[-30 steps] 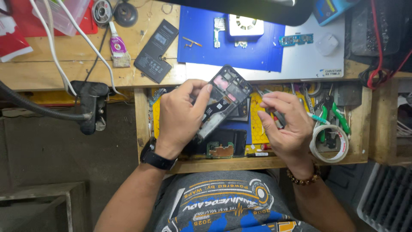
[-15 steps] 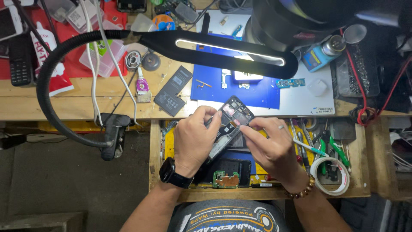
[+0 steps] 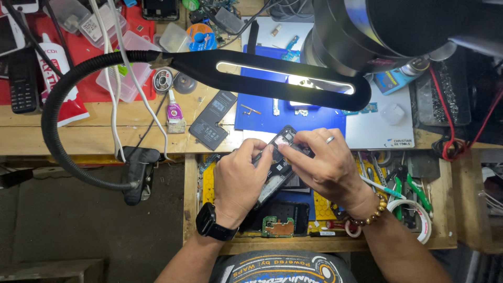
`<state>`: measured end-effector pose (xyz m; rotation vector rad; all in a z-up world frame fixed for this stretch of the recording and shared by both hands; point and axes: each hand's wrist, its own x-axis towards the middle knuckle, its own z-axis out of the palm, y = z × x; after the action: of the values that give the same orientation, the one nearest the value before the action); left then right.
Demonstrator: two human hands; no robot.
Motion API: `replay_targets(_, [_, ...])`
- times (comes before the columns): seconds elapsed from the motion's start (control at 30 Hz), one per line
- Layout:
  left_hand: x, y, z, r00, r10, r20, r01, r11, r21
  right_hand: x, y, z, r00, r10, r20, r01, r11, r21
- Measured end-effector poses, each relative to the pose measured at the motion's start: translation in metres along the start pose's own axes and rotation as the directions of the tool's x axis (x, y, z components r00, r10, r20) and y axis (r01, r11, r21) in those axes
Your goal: The person repairs a disassembled smartphone on a workbench. They use tweezers to manipulate small internal components and ribbon cables, and a screwdriver to adjust screws. The person also handles a battery and various circuit boards during the process.
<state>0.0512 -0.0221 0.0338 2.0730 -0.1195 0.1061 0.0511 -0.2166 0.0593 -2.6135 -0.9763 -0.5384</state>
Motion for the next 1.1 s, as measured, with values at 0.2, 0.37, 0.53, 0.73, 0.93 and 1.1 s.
replay_targets(0.2, [0.0, -0.001, 0.002, 1.0, 0.002, -0.018, -0.001, 1.0, 0.008, 0.003, 0.003, -0.001, 0.999, -0.032, 0.016, 0.032, 0.999, -0.02])
replay_targets(0.37, [0.0, -0.002, 0.001, 1.0, -0.005, -0.008, 0.005, 1.0, 0.008, 0.006, 0.003, -0.001, 0.998, -0.06, 0.024, 0.061, 0.997, -0.046])
replay_targets(0.53, [-0.001, -0.003, 0.002, 1.0, 0.004, -0.014, -0.004, 1.0, -0.002, 0.008, 0.001, -0.001, 0.996, -0.09, 0.022, 0.091, 0.991, -0.094])
replay_targets(0.73, [-0.002, -0.005, 0.003, 0.999, 0.033, -0.036, -0.034, 0.999, -0.024, 0.01, -0.005, -0.001, 0.996, -0.089, 0.016, 0.091, 0.984, -0.156])
replay_targets(0.93, [-0.003, -0.006, 0.003, 1.0, 0.005, -0.015, -0.006, 0.998, -0.064, 0.011, -0.008, -0.001, 0.997, -0.074, 0.037, 0.079, 0.979, -0.187])
replay_targets(1.1, [-0.003, -0.005, 0.002, 0.998, -0.051, 0.027, 0.053, 0.995, -0.081, 0.011, -0.003, -0.001, 0.998, -0.045, 0.046, 0.05, 0.993, -0.109])
